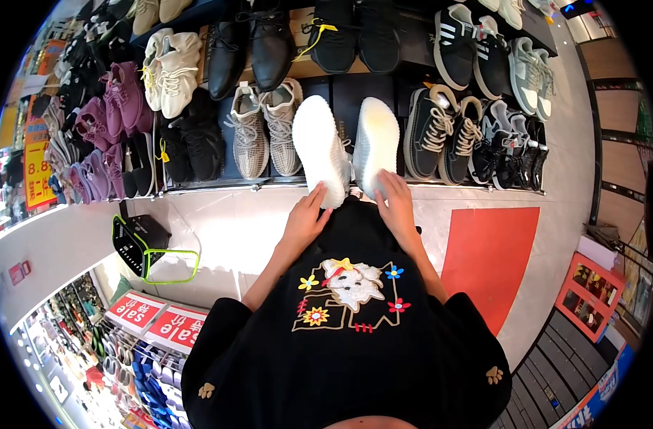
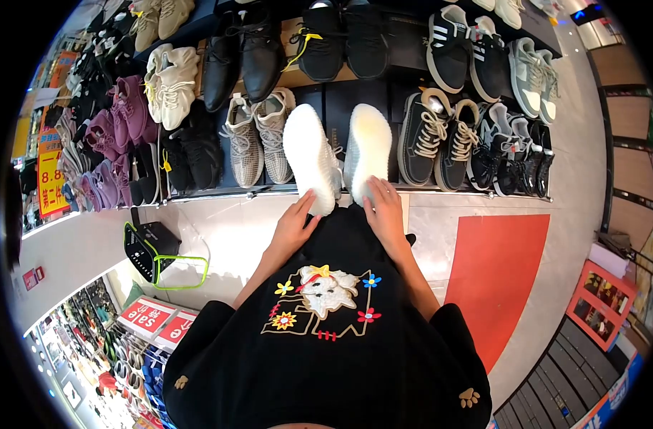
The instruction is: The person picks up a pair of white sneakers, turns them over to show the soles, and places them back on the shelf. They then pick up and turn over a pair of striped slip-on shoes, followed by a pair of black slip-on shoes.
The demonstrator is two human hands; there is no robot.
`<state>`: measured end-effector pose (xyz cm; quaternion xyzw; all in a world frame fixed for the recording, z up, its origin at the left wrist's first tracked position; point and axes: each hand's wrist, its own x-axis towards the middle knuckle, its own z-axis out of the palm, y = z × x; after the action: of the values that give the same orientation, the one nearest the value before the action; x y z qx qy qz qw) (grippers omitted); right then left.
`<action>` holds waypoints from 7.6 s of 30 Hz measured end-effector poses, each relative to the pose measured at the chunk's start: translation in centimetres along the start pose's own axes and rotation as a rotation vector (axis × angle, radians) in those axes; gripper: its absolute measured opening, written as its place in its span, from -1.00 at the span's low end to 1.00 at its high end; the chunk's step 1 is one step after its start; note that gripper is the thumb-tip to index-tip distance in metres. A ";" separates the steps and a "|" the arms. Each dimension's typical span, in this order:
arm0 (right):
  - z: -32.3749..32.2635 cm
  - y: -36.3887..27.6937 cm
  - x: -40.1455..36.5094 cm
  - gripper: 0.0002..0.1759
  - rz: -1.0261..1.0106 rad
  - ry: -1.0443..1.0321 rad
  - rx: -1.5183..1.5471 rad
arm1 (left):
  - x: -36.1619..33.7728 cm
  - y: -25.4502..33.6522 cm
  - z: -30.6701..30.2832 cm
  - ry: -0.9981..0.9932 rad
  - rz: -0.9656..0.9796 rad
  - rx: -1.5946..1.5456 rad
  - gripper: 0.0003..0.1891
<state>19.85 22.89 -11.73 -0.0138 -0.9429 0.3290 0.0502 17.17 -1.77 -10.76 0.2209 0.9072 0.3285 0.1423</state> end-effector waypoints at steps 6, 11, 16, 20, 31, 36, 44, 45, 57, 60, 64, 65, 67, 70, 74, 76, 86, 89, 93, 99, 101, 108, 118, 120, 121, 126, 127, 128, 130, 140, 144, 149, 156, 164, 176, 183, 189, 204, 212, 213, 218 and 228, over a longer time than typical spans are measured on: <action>-0.1 0.5 1.2 -0.71 -0.019 0.083 0.058 | 0.2 0.6 -0.6 -0.075 -0.092 -0.055 -0.49; 0.1 1.3 2.8 -0.84 0.082 0.101 0.064 | 0.2 0.2 -0.4 -0.040 -0.047 -0.039 -0.50; 0.6 2.2 3.4 -0.90 0.120 0.092 0.092 | 0.0 -0.1 0.0 0.013 0.001 -0.033 -0.51; 0.3 2.1 3.7 -0.93 0.150 0.055 0.096 | -0.1 -0.2 0.0 0.017 -0.002 -0.028 -0.52; -0.5 3.4 5.8 -0.90 0.009 -0.159 -0.028 | 0.0 -0.7 0.1 0.034 0.013 -0.046 -0.54; -0.9 3.2 6.3 -0.91 0.058 -0.229 0.046 | 0.0 -0.9 0.3 0.047 -0.001 -0.074 -0.56; -0.9 2.6 5.3 -0.89 0.041 -0.148 0.021 | 0.3 -0.5 -0.4 0.086 -0.113 -0.287 -0.60; -0.9 2.5 4.8 -0.86 0.030 -0.105 0.028 | 0.2 -0.5 -0.5 0.108 -0.158 -0.336 -0.62; 0.8 6.7 5.1 -0.45 0.641 0.008 0.610 | 2.9 -6.7 3.2 0.367 -0.403 -0.754 -0.53; 1.1 6.4 7.1 -0.40 0.747 -0.046 0.666 | 4.3 -7.6 3.1 0.277 -0.431 -0.804 -0.50; 2.1 4.9 7.8 -0.41 0.836 -0.057 0.933 | 5.3 -6.3 0.6 0.105 -0.649 -1.019 -0.44; 2.1 4.1 7.6 -0.44 0.843 0.014 0.926 | 5.3 -6.1 0.5 0.121 -0.650 -1.004 -0.41; 1.6 3.4 7.6 -0.46 0.851 0.092 0.918 | 5.7 -5.0 0.4 0.121 -0.599 -0.956 -0.46; 1.3 3.0 8.5 -0.52 0.784 -0.120 0.957 | 6.8 -5.6 0.7 0.063 -0.522 -0.824 -0.55; 1.3 2.8 9.0 -0.60 0.745 -0.117 0.804 | 7.7 -6.9 2.0 0.071 -0.393 -0.726 -0.67; 0.6 3.0 8.9 -0.61 0.690 -0.162 0.769 | 7.4 -6.9 1.7 0.073 -0.415 -0.785 -0.68; -2.7 1.1 5.2 -0.63 0.387 0.032 0.794 | 5.8 -3.6 -1.4 0.213 -0.186 -0.701 -0.70; -4.5 -0.7 5.6 -0.61 0.243 0.076 0.816 | 6.7 -2.7 -3.5 0.271 -0.176 -0.633 -0.69; -4.6 -0.7 6.5 -0.54 0.065 0.122 0.851 | 8.4 -1.5 -4.6 0.382 -0.060 -0.937 -0.55; 0.5 2.0 5.7 -0.63 0.097 0.193 0.788 | 8.0 -5.0 -1.4 0.210 -0.284 -1.463 -0.68; 1.9 2.7 4.8 -0.63 0.135 0.164 0.794 | 7.4 -5.2 -0.1 0.182 -0.379 -1.480 -0.66; 3.0 2.8 2.3 -0.49 0.226 0.159 0.854 | 6.4 -4.6 2.0 0.300 -0.419 -1.324 -0.42; 1.3 1.7 0.3 -0.39 0.798 0.078 1.103 | 4.4 -4.2 2.6 0.129 -0.494 -1.225 -0.40; 2.4 2.1 -0.2 -0.39 0.760 0.055 1.017 | 4.2 -4.2 2.6 0.143 -0.518 -1.276 -0.43; 2.1 1.9 0.0 -0.40 0.789 0.007 1.081 | 4.0 -4.5 2.9 0.138 -0.522 -1.272 -0.43; 2.4 1.4 0.4 -0.43 0.680 0.014 1.064 | 3.6 -6.3 4.1 0.128 -0.540 -1.124 -0.42; 2.3 1.5 0.3 -0.43 0.685 0.017 1.065 | 3.7 -5.9 3.9 0.122 -0.542 -1.122 -0.42; 2.3 1.6 0.4 -0.44 0.699 0.037 1.115 | 3.8 -5.7 3.5 0.168 -0.600 -1.171 -0.42; 2.0 1.9 0.8 -0.45 0.713 0.050 1.168 | 4.0 -5.3 2.8 0.220 -0.662 -1.216 -0.42; 2.2 5.5 7.9 -0.46 0.671 -0.022 1.093 | 9.4 -6.4 3.2 0.127 -0.656 -1.472 -0.51; 3.6 7.6 9.7 -0.45 0.684 -0.060 1.118 | 10.9 -6.9 3.7 0.032 -0.607 -1.571 -0.53; 5.0 8.8 9.4 -0.41 0.709 -0.052 1.195 | 10.9 -7.3 5.4 0.055 -0.527 -1.544 -0.50; 3.9 8.1 11.1 -0.45 0.623 -0.049 1.208 | 11.4 -6.8 4.8 0.057 -0.546 -1.579 -0.54; 5.6 9.0 10.7 -0.46 0.662 -0.002 1.219 | 11.8 -6.4 6.0 0.200 -0.678 -1.510 -0.54; 4.7 10.5 8.3 -0.53 0.283 0.072 0.736 | 7.5 -1.1 9.2 0.533 -0.358 -0.478 -0.52; 2.6 12.5 5.7 -0.41 0.300 -0.270 0.906 | 4.2 1.3 9.4 0.734 -0.423 -0.554 -0.63; 2.4 11.3 4.6 -0.46 0.328 -0.321 0.602 | -1.9 -1.8 7.2 0.780 -0.387 -0.410 -0.60; 9.5 -7.7 3.0 -0.47 0.051 -0.224 0.418 | -42.0 -18.6 26.0 0.411 -1.342 -0.665 -0.54; 19.0 -22.0 -3.5 -0.60 -0.177 -0.510 0.418 | -49.2 -20.0 27.0 0.701 -1.355 -1.096 -0.67; 19.8 -23.5 -3.8 -0.62 -0.175 -0.574 0.374 | -49.4 -20.4 26.7 0.734 -1.346 -1.108 -0.66; 25.2 -27.4 -3.7 -0.68 -0.261 -0.674 0.316 | -48.2 -22.6 23.7 0.801 -1.371 -1.194 -0.65; 36.2 -37.1 2.8 -0.72 -0.267 -0.828 0.400 | -46.0 -28.4 19.0 0.585 -1.281 -0.905 -0.58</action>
<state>13.61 -28.37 -16.58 0.2496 -0.7953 0.4725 -0.2863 55.74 -33.86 -38.40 -0.5099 0.6381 0.5609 0.1350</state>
